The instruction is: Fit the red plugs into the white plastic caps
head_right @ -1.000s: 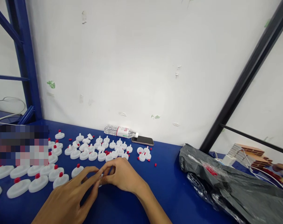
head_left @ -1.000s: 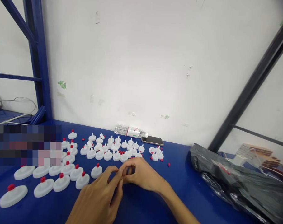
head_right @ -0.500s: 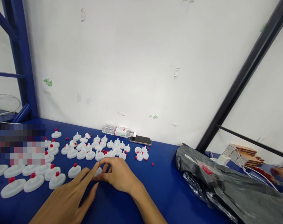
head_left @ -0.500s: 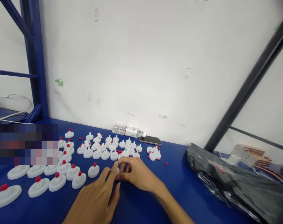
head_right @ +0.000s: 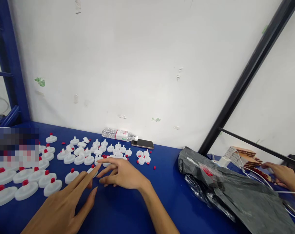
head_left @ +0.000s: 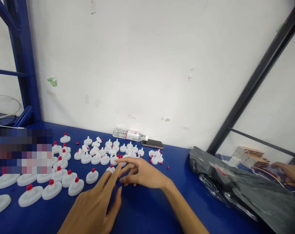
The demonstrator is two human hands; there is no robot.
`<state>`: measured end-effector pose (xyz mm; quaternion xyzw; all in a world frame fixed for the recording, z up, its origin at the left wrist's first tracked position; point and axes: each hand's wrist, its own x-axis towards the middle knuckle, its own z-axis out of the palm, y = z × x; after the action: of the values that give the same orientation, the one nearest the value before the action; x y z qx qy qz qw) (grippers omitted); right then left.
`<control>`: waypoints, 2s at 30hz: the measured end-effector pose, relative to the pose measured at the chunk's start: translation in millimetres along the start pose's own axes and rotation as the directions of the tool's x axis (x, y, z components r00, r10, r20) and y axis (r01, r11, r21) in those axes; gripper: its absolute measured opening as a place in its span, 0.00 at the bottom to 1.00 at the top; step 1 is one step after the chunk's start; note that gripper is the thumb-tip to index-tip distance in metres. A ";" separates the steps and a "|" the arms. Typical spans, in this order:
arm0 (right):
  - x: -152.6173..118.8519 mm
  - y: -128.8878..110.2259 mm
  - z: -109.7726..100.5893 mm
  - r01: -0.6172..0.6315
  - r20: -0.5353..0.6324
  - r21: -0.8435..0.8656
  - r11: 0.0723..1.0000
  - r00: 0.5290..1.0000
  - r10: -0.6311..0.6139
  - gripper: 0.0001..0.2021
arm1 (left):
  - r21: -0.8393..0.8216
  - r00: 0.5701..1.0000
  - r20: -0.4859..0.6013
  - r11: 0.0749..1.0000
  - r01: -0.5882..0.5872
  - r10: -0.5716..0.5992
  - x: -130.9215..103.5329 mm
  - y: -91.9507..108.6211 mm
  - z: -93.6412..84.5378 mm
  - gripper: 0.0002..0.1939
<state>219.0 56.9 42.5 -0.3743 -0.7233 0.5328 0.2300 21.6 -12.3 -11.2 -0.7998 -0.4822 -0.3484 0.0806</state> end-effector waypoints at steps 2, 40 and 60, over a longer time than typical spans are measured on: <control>-8.3 -9.5 -12.5 -0.002 -0.119 -0.126 0.992 0.993 -0.013 0.24 | -0.005 1.000 -0.005 1.000 -0.007 0.007 0.1 -0.6 1.0 0.25; -72.2 9.2 -99.9 -0.712 -0.695 -0.368 0.598 0.638 0.333 0.07 | -0.080 0.972 0.224 0.993 0.085 -0.065 3.1 4.0 -5.3 0.27; -68.9 7.2 -101.4 -0.487 -0.496 -0.224 0.844 0.802 0.331 0.05 | -0.097 0.962 0.271 0.993 0.068 -0.039 5.0 6.3 -4.5 0.27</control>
<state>337.6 64.5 73.3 -0.6676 -0.6333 0.3385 0.1963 26.2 -14.0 -3.4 -0.8294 -0.4911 -0.2637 -0.0373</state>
